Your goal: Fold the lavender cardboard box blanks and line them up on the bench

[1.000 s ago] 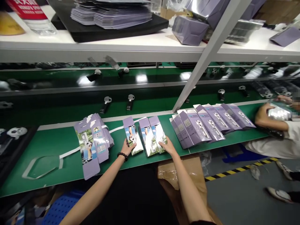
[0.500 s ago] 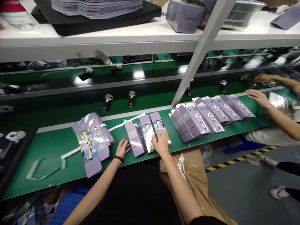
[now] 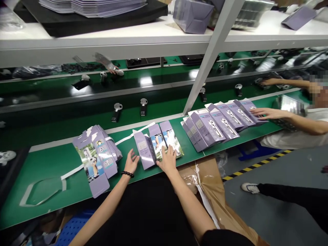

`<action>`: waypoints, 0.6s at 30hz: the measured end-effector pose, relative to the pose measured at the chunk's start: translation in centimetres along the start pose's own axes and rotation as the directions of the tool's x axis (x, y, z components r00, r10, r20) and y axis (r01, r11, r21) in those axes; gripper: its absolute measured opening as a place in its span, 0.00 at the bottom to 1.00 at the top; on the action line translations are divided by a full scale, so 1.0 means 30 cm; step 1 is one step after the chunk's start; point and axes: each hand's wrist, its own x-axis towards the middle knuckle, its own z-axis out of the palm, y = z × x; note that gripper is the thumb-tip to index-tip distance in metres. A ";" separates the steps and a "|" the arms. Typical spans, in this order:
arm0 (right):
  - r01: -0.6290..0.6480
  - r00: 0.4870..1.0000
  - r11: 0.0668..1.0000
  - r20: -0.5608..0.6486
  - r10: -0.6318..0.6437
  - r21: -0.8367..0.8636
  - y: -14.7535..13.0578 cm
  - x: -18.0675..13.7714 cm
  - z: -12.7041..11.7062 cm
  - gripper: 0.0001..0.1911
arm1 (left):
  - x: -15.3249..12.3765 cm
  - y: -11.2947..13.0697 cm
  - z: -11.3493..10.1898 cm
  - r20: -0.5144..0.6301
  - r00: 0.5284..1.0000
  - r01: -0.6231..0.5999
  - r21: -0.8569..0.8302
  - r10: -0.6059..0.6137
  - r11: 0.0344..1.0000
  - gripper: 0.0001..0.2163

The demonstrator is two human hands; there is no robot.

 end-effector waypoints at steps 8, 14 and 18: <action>0.050 0.999 0.998 -0.007 -0.050 -0.030 -0.045 0.010 0.049 0.48 | -0.034 0.036 0.056 0.102 0.992 -0.105 0.315 0.076 0.943 0.45; 0.124 0.991 0.979 -0.066 -0.115 0.162 0.008 -0.015 0.083 0.32 | 0.006 0.038 -0.015 0.061 0.996 -0.077 0.396 0.058 0.915 0.43; -0.099 0.994 0.914 -0.007 0.111 0.394 0.001 -0.019 0.083 0.33 | 0.028 0.034 -0.077 0.028 0.998 -0.068 0.403 0.062 0.913 0.41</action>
